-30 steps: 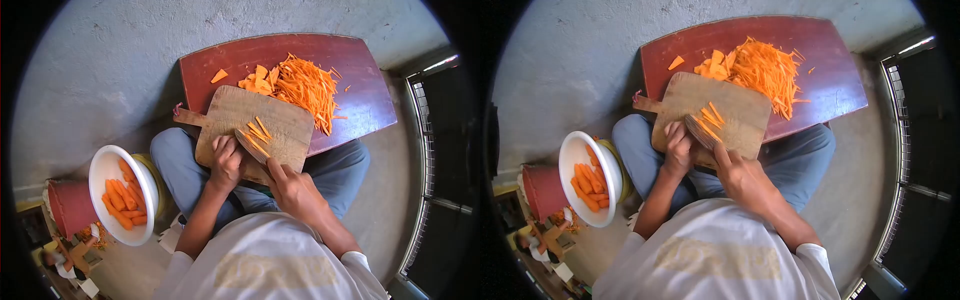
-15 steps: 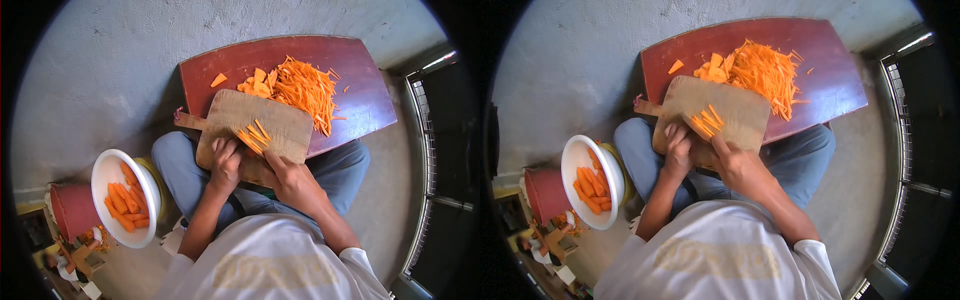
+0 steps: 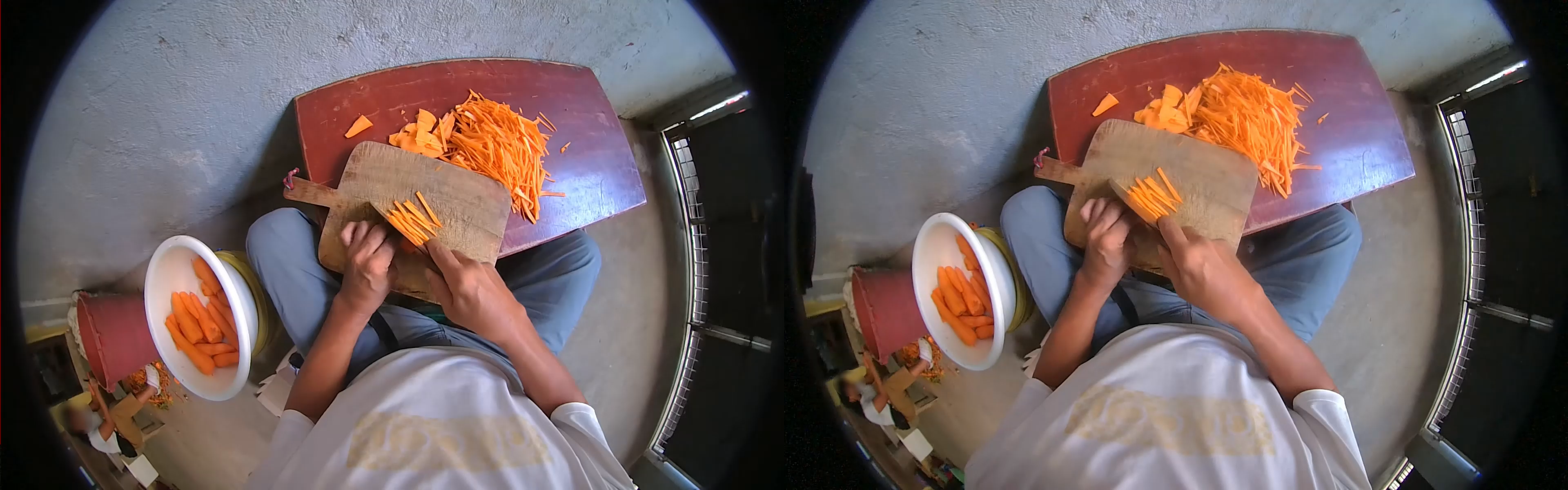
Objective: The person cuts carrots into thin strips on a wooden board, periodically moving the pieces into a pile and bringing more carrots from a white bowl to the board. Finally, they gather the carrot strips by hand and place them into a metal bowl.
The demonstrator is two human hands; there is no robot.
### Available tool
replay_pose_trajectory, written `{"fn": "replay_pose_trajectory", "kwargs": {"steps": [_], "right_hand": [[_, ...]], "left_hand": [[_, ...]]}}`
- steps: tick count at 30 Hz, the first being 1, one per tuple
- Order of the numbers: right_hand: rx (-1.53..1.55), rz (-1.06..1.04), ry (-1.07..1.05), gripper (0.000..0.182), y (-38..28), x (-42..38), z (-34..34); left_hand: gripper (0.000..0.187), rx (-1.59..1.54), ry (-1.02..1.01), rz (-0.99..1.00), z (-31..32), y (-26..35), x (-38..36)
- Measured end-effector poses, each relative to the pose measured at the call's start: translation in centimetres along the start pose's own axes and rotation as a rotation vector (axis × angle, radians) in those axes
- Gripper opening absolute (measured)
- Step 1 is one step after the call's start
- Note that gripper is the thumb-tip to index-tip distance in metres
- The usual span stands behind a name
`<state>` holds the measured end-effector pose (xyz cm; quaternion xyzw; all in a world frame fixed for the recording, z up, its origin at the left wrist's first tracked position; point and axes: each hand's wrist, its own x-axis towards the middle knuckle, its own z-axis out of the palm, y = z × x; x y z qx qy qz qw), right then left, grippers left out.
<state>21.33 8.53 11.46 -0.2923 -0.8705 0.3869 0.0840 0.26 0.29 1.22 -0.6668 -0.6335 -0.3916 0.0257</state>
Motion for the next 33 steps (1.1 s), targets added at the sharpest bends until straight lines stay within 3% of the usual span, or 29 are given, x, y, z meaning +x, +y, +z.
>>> {"fn": "replay_pose_trajectory", "kwargs": {"steps": [19,33], "right_hand": [[0.012,0.016,-0.017,0.046,-0.4,0.0,-0.4],[0.089,0.040,0.006,0.041,-1.0,-1.3,-1.0]], "left_hand": [[0.035,0.006,-0.050,0.024,-0.1,-0.7,-1.0],[0.020,0.011,-0.003,0.023,0.0,-0.2,-1.1]]}}
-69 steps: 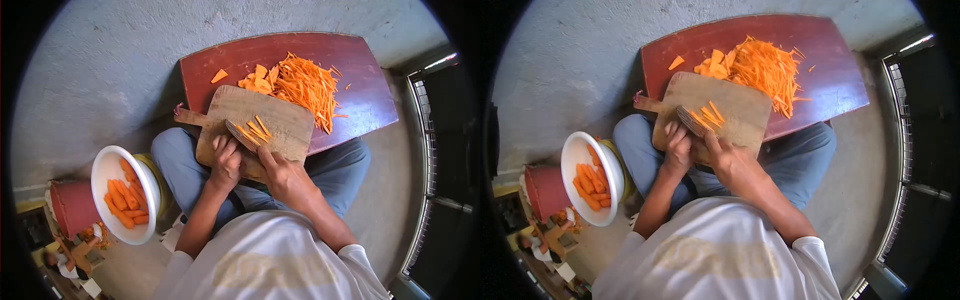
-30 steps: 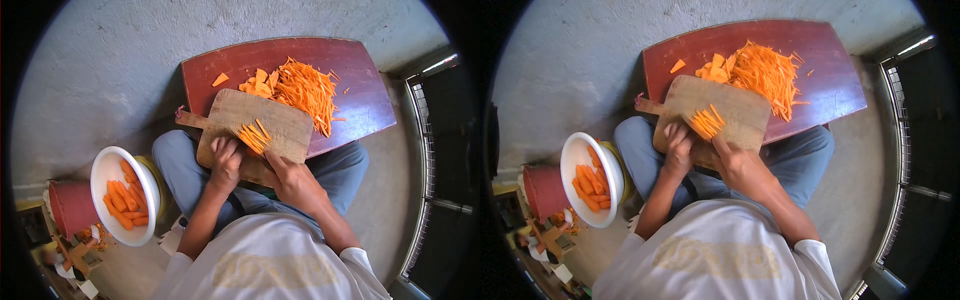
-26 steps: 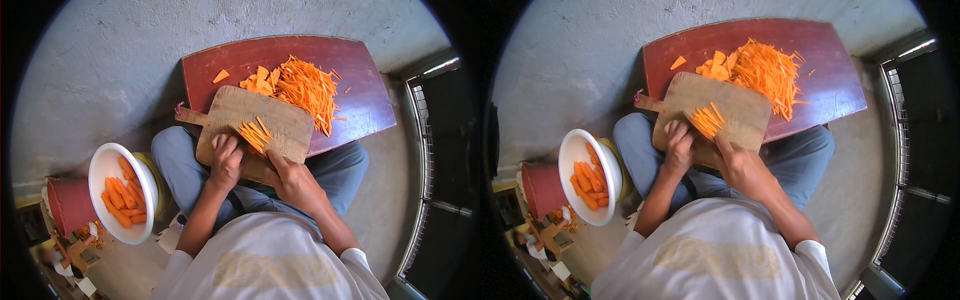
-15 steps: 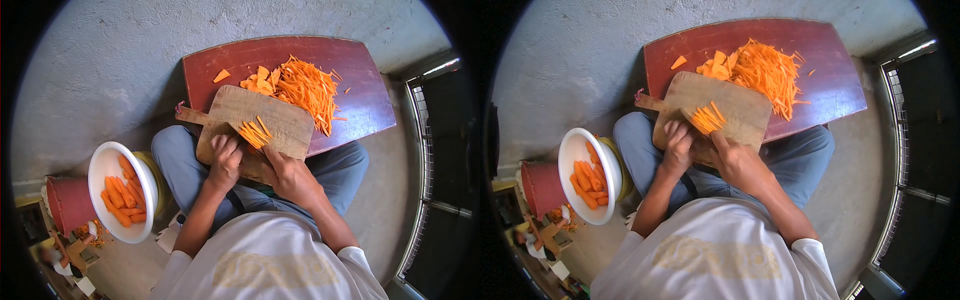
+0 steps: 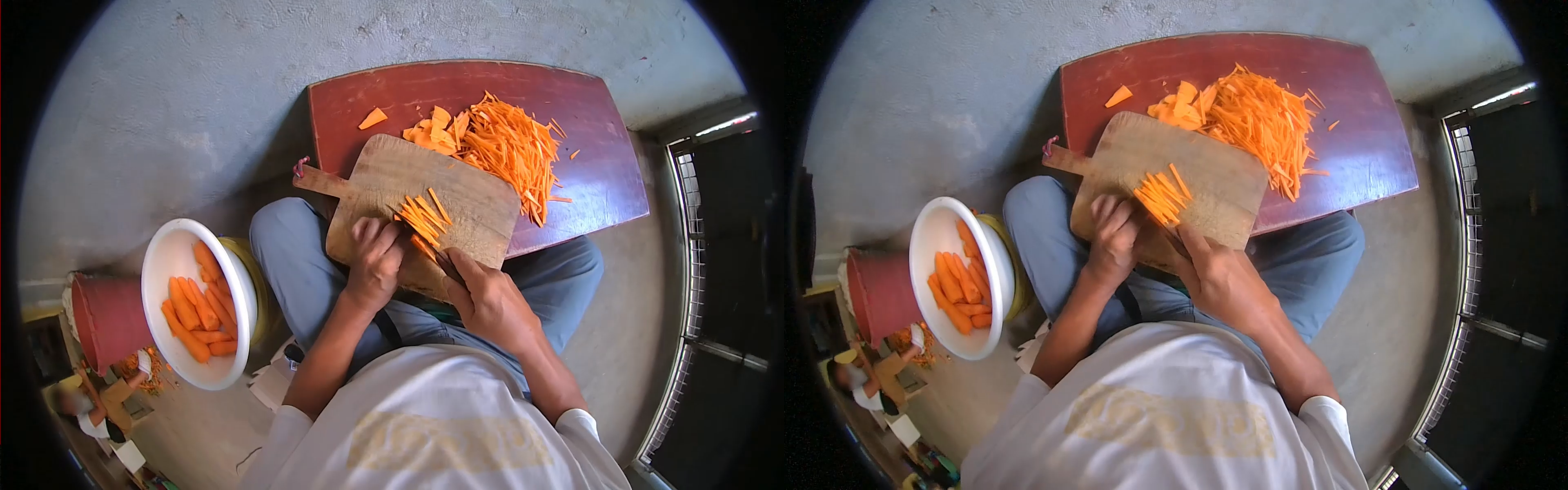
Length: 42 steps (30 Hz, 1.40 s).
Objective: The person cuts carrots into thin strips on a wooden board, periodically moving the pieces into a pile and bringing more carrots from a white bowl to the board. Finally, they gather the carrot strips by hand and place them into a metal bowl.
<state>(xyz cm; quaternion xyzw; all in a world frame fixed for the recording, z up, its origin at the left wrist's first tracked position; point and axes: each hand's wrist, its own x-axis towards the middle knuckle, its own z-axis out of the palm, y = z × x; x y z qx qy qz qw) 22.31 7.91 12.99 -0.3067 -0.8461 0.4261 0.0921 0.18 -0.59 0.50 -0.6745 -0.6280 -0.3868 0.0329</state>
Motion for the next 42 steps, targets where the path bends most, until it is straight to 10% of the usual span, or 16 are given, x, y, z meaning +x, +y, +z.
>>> {"fn": "replay_pose_trajectory", "kwargs": {"steps": [42], "right_hand": [[-0.091,-0.102,0.017,0.038,0.6,0.5,0.9]], "left_hand": [[0.021,0.084,0.034,0.025,0.9,0.0,-0.9]]}}
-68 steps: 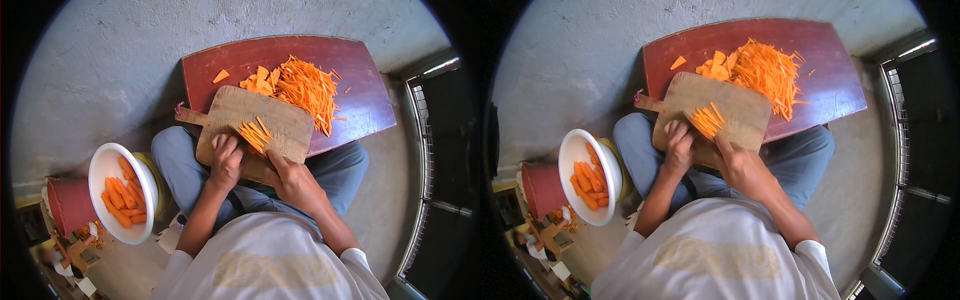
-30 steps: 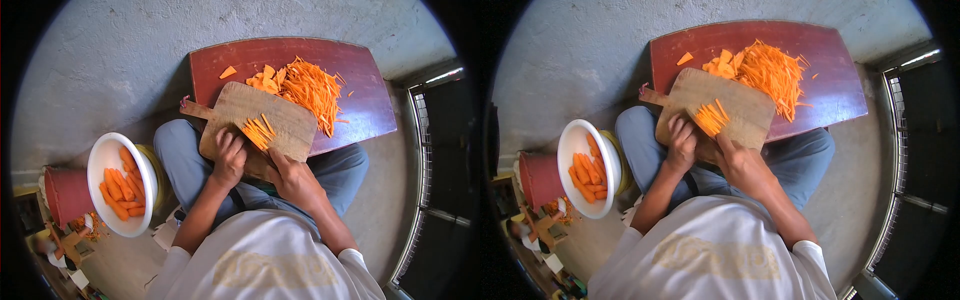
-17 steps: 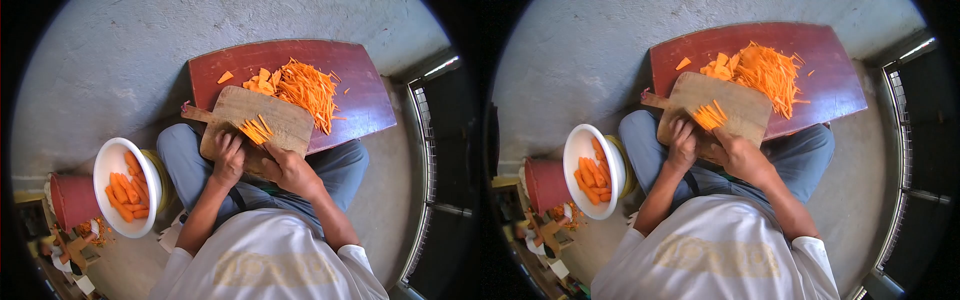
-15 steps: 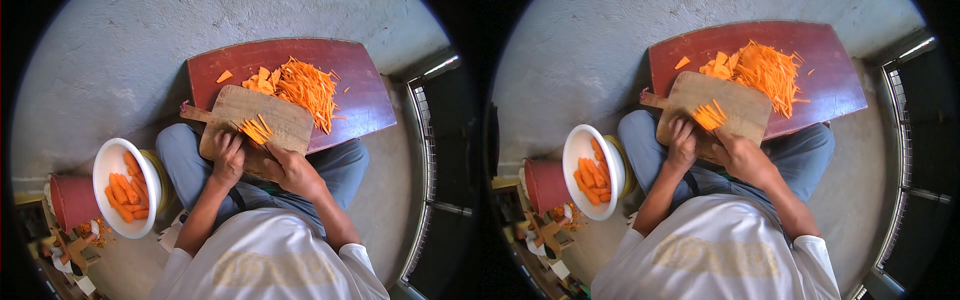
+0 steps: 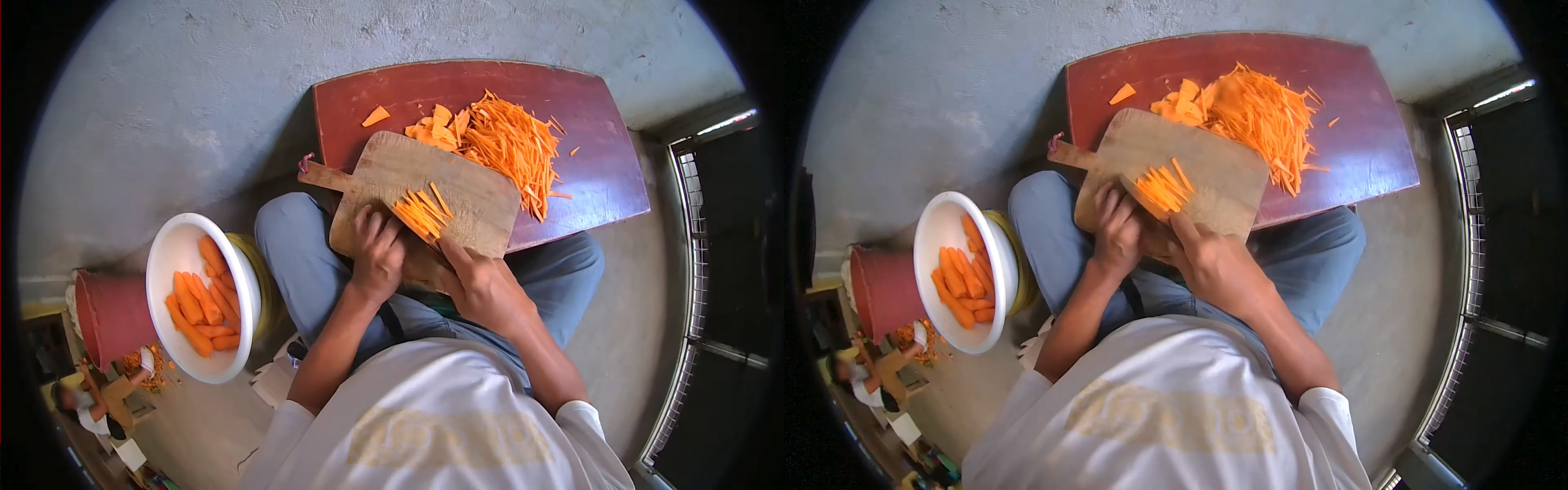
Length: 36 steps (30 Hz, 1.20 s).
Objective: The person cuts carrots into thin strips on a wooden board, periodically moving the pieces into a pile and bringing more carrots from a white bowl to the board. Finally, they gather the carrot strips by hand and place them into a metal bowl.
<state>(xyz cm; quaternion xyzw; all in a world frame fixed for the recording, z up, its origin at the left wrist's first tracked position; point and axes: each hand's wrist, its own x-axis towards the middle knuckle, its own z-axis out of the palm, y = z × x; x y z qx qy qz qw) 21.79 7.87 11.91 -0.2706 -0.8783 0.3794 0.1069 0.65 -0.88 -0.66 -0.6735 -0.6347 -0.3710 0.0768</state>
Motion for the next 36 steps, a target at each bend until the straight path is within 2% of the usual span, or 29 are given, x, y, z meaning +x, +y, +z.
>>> {"fn": "replay_pose_trajectory", "kwargs": {"steps": [3,9,11,15,18,21,24,27,30,33,36], "right_hand": [[-0.049,0.048,-0.078,0.040,0.0,1.0,-0.1],[0.009,-0.040,0.042,0.045,1.2,0.4,0.9],[0.035,-0.040,0.021,0.045,1.4,1.2,0.8],[0.140,-0.041,0.010,0.043,2.4,2.1,0.1],[0.106,-0.083,-0.002,0.043,2.7,2.1,0.3],[0.038,-0.130,0.053,0.031,1.4,0.9,0.5],[-0.011,-0.121,0.060,0.032,0.2,-0.4,-0.4],[-0.115,-0.072,-0.007,0.043,0.5,-0.4,-0.1],[-0.037,-0.054,-0.025,0.042,1.5,1.9,0.4],[-0.018,-0.096,0.037,0.030,0.8,0.7,-0.3],[-0.069,-0.095,0.039,0.029,0.8,-0.3,0.0]], "left_hand": [[0.020,-0.001,0.014,0.011,0.1,-0.1,0.3],[0.018,-0.019,-0.002,0.013,0.1,-0.1,0.5],[0.018,-0.009,0.020,0.021,0.1,0.0,0.7],[0.026,-0.019,0.025,0.014,0.5,-0.1,0.5],[0.032,-0.014,0.001,0.031,0.3,0.0,0.5],[0.032,0.021,-0.021,0.048,0.1,-0.1,0.6],[0.030,0.039,-0.033,0.045,0.2,0.0,0.5],[0.030,0.031,-0.040,0.045,0.2,-0.1,0.7],[0.027,0.014,-0.045,0.019,0.1,0.1,0.6],[0.024,0.012,-0.025,0.023,0.2,-0.1,0.9],[0.024,-0.001,0.001,0.020,0.4,0.0,0.5]]}}
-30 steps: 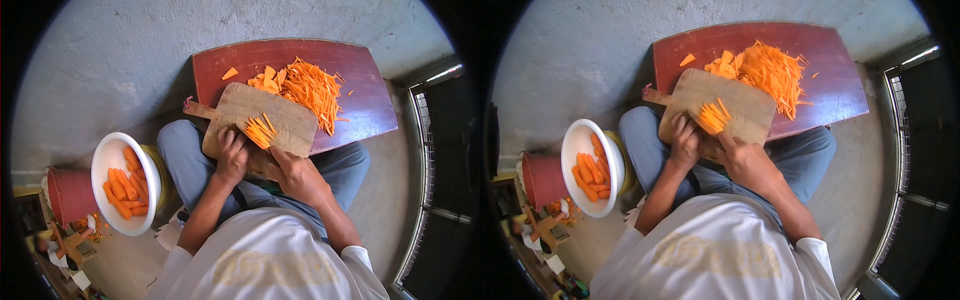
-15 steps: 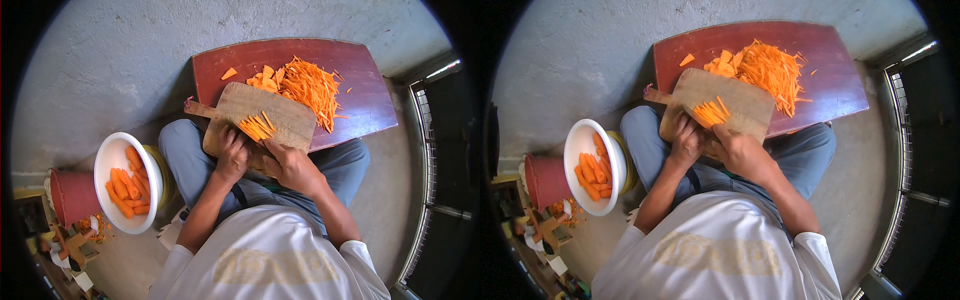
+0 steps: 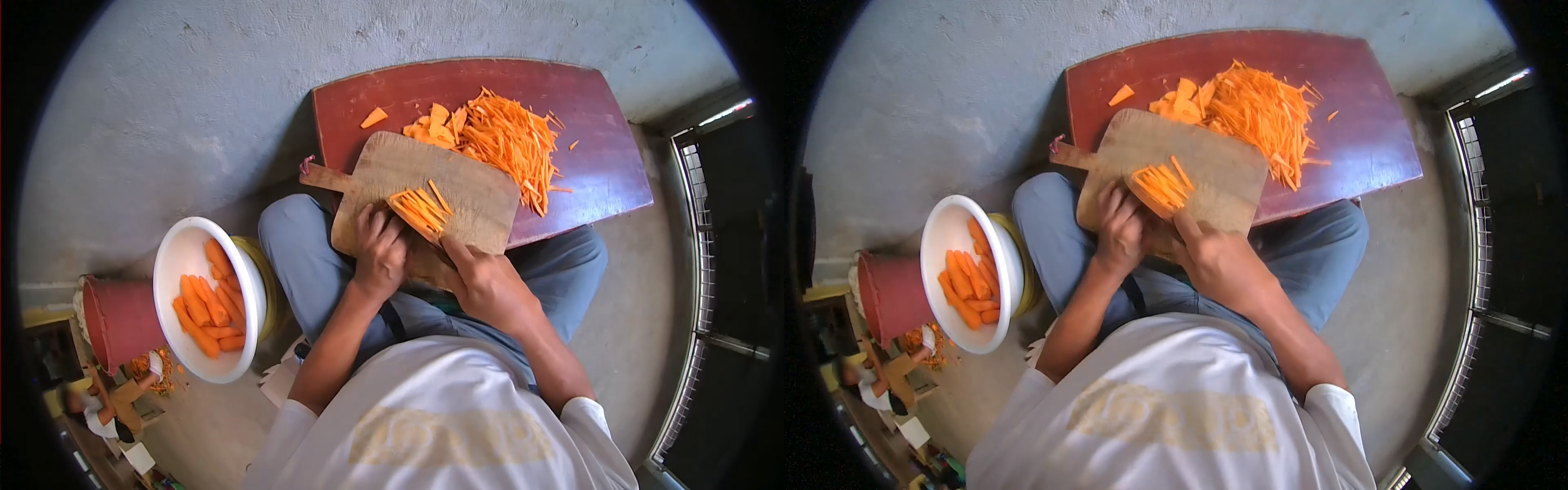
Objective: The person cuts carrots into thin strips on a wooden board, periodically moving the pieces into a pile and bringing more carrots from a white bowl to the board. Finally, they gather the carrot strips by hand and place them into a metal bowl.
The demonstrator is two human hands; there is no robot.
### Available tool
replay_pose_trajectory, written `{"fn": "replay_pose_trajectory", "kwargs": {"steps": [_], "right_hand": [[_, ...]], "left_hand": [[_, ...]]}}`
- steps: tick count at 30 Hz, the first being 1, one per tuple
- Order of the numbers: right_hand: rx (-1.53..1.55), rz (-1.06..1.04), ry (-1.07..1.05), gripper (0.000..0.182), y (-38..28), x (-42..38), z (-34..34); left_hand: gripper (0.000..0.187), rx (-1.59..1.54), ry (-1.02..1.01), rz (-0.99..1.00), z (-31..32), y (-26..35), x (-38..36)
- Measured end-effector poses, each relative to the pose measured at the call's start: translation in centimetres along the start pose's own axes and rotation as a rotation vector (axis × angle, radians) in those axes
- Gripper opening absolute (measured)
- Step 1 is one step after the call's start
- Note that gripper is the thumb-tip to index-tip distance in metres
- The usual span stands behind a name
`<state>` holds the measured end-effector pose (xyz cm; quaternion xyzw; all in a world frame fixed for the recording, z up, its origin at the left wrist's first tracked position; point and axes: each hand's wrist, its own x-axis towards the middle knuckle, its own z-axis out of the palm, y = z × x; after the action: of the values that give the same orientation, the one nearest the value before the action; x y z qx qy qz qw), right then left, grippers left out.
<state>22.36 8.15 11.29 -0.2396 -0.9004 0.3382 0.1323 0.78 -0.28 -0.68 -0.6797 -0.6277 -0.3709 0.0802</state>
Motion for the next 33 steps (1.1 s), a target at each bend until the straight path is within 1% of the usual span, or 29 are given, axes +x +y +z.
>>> {"fn": "replay_pose_trajectory", "kwargs": {"steps": [3,6,9,12,14,18,20,21,24,27,29,33], "right_hand": [[0.047,0.068,-0.077,0.034,-0.3,1.3,0.4],[0.014,0.036,-0.047,0.034,-0.4,0.4,-0.5],[-0.109,0.065,-0.082,0.035,-1.0,0.1,-0.6],[-0.035,0.050,-0.093,0.036,-0.5,1.4,0.0],[-0.045,0.050,-0.081,0.036,-0.3,0.8,-0.1],[0.019,0.008,-0.009,0.030,0.8,0.9,0.1],[0.062,0.018,-0.036,0.036,1.7,0.8,0.2],[0.082,0.021,-0.038,0.040,1.7,1.0,-0.1],[0.100,0.062,-0.042,0.041,0.3,-0.1,-0.8],[0.077,0.003,0.020,0.028,0.8,0.2,0.6],[0.058,0.018,-0.013,0.028,0.9,0.8,0.3],[0.080,0.040,-0.001,0.029,0.2,0.1,-0.4]], "left_hand": [[0.027,0.003,-0.004,0.005,-0.3,0.2,0.4],[0.029,0.026,-0.002,0.020,-0.3,-0.1,0.7],[0.030,0.029,-0.018,-0.009,-0.2,0.4,-0.1],[0.031,0.009,0.016,0.008,0.0,0.0,0.4],[0.032,0.004,0.032,0.031,0.0,-0.2,0.4],[0.027,0.009,-0.009,-0.003,0.0,0.1,0.1],[0.023,0.021,-0.041,0.000,-0.3,0.0,0.2],[0.022,0.018,-0.018,0.006,-0.2,-0.1,0.4],[0.021,0.001,0.019,0.005,0.1,-0.2,0.3],[0.024,-0.009,-0.003,-0.005,-0.4,0.1,0.0],[0.026,0.011,-0.019,0.000,-0.4,0.0,0.3],[0.028,-0.021,0.038,0.012,0.0,-0.4,0.7]]}}
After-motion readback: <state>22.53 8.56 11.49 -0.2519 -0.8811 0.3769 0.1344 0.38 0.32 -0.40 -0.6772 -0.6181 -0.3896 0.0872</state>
